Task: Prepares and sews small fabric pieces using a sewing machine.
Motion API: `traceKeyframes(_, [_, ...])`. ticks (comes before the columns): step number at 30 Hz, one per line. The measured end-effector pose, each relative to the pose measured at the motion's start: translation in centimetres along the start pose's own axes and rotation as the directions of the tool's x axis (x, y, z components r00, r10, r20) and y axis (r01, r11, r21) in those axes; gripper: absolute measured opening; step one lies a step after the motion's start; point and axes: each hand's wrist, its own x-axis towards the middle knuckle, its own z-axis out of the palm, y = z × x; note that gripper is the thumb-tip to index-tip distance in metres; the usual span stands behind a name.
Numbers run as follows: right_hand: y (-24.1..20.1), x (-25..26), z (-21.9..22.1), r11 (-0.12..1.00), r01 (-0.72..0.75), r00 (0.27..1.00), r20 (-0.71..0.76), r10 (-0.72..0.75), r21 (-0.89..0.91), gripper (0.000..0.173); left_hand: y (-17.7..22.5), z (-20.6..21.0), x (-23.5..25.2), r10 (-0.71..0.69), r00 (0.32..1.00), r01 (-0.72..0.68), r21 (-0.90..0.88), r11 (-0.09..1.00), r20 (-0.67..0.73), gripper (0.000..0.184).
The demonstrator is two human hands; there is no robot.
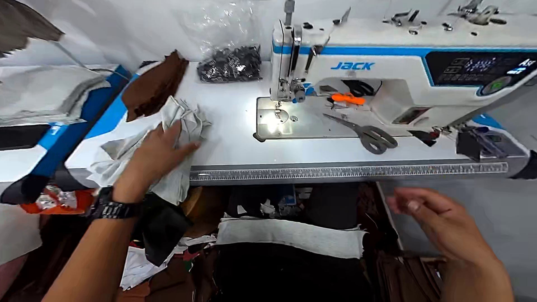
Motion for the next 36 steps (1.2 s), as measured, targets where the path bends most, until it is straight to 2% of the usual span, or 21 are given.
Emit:
traceKeyframes(1, [1.7, -1.5, -0.3, 0.998, -0.058, 0.998, -0.001, 0.058, 0.03, 0.035, -0.1, 2.0, 0.0, 0.008, 1.0, -0.008, 0.035, 0.999, -0.003, 0.088])
traceKeyframes(3, [4.4, -3.8, -0.2, 0.985, -0.168, 0.985, -0.055, 0.166, -0.038, 0.034, -0.3, 4.5, 1.0, 0.052, 0.997, -0.045, 0.113, 0.993, -0.059, 0.088])
traceKeyframes(6, [6.9, -6.1, 0.6, 0.942, -0.256, 0.967, -0.055, 0.25, -0.217, 0.036, -0.2, 4.5, 3.4, 0.155, 0.982, -0.142, 0.118, 0.983, -0.112, 0.08])
traceKeyframes(8, [8.0, -7.1, 1.0, 0.927, -0.269, 0.962, -0.024, 0.272, -0.26, 0.037, 2.1, 3.3, 2.3, 0.257, 0.944, -0.248, 0.068, 0.966, -0.206, 0.066])
traceKeyframes(10, [8.6, -7.4, 1.0, 0.918, -0.282, 0.957, -0.012, 0.29, -0.28, 0.038, 6.5, 2.6, -2.2, 0.334, 0.912, -0.339, 0.021, 0.941, -0.239, 0.045])
traceKeyframes(12, [8.7, -7.6, 0.8, 0.903, -0.295, 0.953, -0.025, 0.303, -0.311, 0.038, 9.2, 5.2, -8.4, 0.417, 0.899, -0.42, 0.007, 0.908, -0.137, 0.029])
traceKeyframes(14, [8.3, -7.1, 0.6, 0.908, -0.276, 0.96, -0.054, 0.273, -0.316, 0.037, 8.5, 10.5, -12.0, 0.436, 0.899, -0.438, 0.064, 0.897, 0.049, 0.019])
traceKeyframes(17, [7.8, -7.1, 0.5, 0.915, -0.256, 0.967, -0.077, 0.244, -0.311, 0.037, 3.8, 16.7, -12.2, 0.361, 0.894, -0.378, 0.013, 0.926, 0.266, 0.041])
traceKeyframes(18, [7.9, -7.2, 0.4, 0.916, -0.257, 0.966, -0.078, 0.245, -0.309, 0.037, 2.3, 18.1, -11.8, 0.4, 0.875, -0.402, -0.051, 0.914, 0.274, 0.041])
traceKeyframes(20, [8.2, -7.3, 0.3, 0.913, -0.274, 0.962, -0.09, 0.259, -0.301, 0.036, 1.3, 19.9, -11.1, 0.505, 0.838, -0.484, -0.146, 0.863, 0.205, 0.029])
traceKeyframes(22, [8.6, -7.3, 0.4, 0.912, -0.283, 0.959, -0.094, 0.267, -0.295, 0.035, 2.3, 20.8, -10.2, 0.6, 0.784, -0.576, -0.176, 0.798, 0.159, 0.018])
traceKeyframes(24, [8.6, -7.3, 0.4, 0.92, -0.278, 0.96, -0.089, 0.264, -0.275, 0.035, 4.0, 21.6, -9.0, 0.694, 0.7, -0.669, -0.186, 0.72, 0.168, 0.021])
traceKeyframes(27, [8.0, -7.5, -0.1, 0.92, -0.279, 0.96, -0.081, 0.267, -0.275, 0.035, 6.6, 22.8, -7.2, 0.78, 0.552, -0.794, -0.101, 0.6, 0.296, 0.061])
traceKeyframes(28, [7.9, -7.6, -0.4, 0.919, -0.28, 0.96, -0.081, 0.268, -0.279, 0.035, 7.3, 23.3, -6.8, 0.781, 0.512, -0.824, -0.051, 0.564, 0.358, 0.06])
traceKeyframes(30, [8.0, -7.8, -0.9, 0.912, -0.295, 0.955, -0.092, 0.281, -0.284, 0.036, 8.6, 24.6, -6.3, 0.758, 0.419, -0.878, 0.011, 0.478, 0.5, 0.028])
traceKeyframes(31, [8.2, -7.8, -1.0, 0.909, -0.307, 0.952, -0.101, 0.29, -0.282, 0.036, 9.5, 25.1, -6.1, 0.722, 0.384, -0.887, 0.012, 0.462, 0.575, 0.023])
traceKeyframes(32, [8.5, -7.8, -0.9, 0.907, -0.315, 0.949, -0.108, 0.296, -0.279, 0.036, 10.5, 25.5, -5.8, 0.688, 0.382, -0.876, 0.006, 0.482, 0.617, 0.023])
traceKeyframes(33, [8.8, -7.7, -0.8, 0.906, -0.323, 0.946, -0.109, 0.305, -0.275, 0.035, 11.3, 26.0, -5.4, 0.678, 0.422, -0.841, -0.019, 0.541, 0.602, 0.022])
traceKeyframes(35, [9.3, -7.5, -0.1, 0.9, -0.346, 0.938, -0.068, 0.34, -0.265, 0.036, 12.7, 26.5, -4.7, 0.689, 0.581, -0.698, -0.169, 0.696, 0.434, 0.02])
traceKeyframes(36, [9.5, -7.3, 0.5, 0.9, -0.365, 0.929, -0.032, 0.368, -0.24, 0.039, 13.6, 26.3, -4.5, 0.672, 0.663, -0.618, -0.265, 0.74, 0.33, 0.026])
